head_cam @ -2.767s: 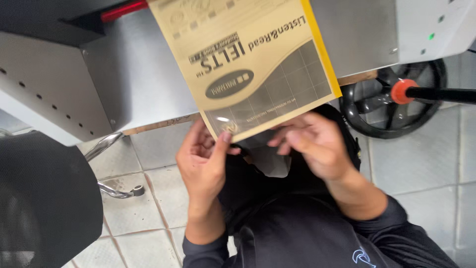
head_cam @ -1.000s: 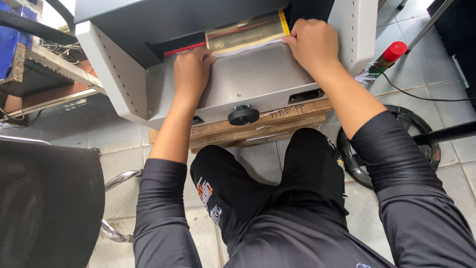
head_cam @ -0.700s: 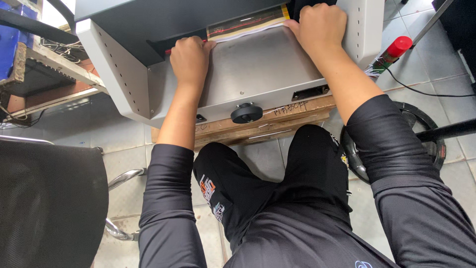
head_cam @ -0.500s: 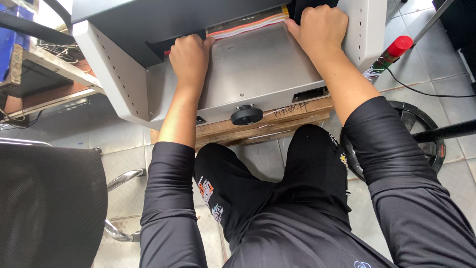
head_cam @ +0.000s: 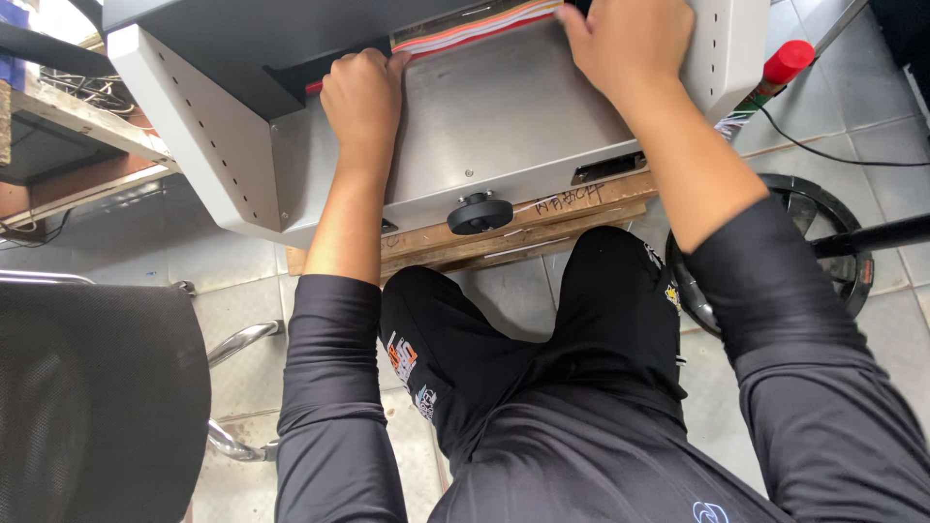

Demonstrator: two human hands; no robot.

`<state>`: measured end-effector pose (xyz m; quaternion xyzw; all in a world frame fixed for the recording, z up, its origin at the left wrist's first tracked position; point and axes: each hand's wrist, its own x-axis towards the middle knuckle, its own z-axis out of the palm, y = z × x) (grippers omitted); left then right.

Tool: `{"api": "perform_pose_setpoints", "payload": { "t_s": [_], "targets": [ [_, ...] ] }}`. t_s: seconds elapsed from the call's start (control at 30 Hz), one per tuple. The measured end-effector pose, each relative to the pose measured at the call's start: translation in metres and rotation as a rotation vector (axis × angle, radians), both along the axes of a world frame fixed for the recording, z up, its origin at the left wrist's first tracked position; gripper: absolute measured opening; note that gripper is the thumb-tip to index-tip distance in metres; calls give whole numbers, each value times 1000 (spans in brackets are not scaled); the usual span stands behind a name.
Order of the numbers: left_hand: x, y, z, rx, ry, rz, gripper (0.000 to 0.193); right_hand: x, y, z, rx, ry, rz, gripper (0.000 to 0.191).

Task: The person gathers IELTS student books, aligns their pages, and places them into a thermal book-binding machine. They press the machine's levers to bind the books, then remove the finished copies and stack them on the table.

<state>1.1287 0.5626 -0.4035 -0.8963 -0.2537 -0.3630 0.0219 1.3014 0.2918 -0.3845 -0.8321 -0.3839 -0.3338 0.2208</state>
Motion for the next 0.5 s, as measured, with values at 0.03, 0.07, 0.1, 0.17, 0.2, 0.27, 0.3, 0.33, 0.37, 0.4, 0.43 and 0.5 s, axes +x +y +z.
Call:
{"api": "perform_pose_setpoints", "payload": {
  "t_s": [0.03,0.07,0.1,0.17,0.2,0.27,0.3,0.33,0.37,0.4,0.43,0.5],
  "targets": [
    [0,0,-1,-2,4,3,44,-10,-9,4,39,47,46,42],
    [0,0,-2,-2,8,7,43,-23,-20,6,113,63,121,44],
    [0,1,-3,-2,7,1,43,-39,-32,7,186,80,196,46],
    [-1,1,-4,-1,4,-6,43,-79,-58,2,266,286,303,48],
    [-2,0,-3,11,-6,-13,43,-100,-70,-3,297,385,328,45],
    [-2,-3,2,38,-31,-31,43,-133,-87,-17,340,585,355,38],
    [-3,-6,5,28,-12,-22,43,-143,-93,-26,352,689,355,36],
    [-5,-9,10,19,7,-14,43,-148,-98,-38,401,705,335,33],
    [-7,-12,16,11,23,-7,43,-150,-103,-51,452,719,315,30],
    [-11,-16,22,-19,-6,-44,40,-148,-109,-65,501,733,294,26],
    [-19,-19,28,-52,-36,-81,36,-142,-116,-80,552,725,221,21],
    [-45,-24,38,-41,-104,-206,27,-122,-132,-107,650,701,83,22]
  ]
}}
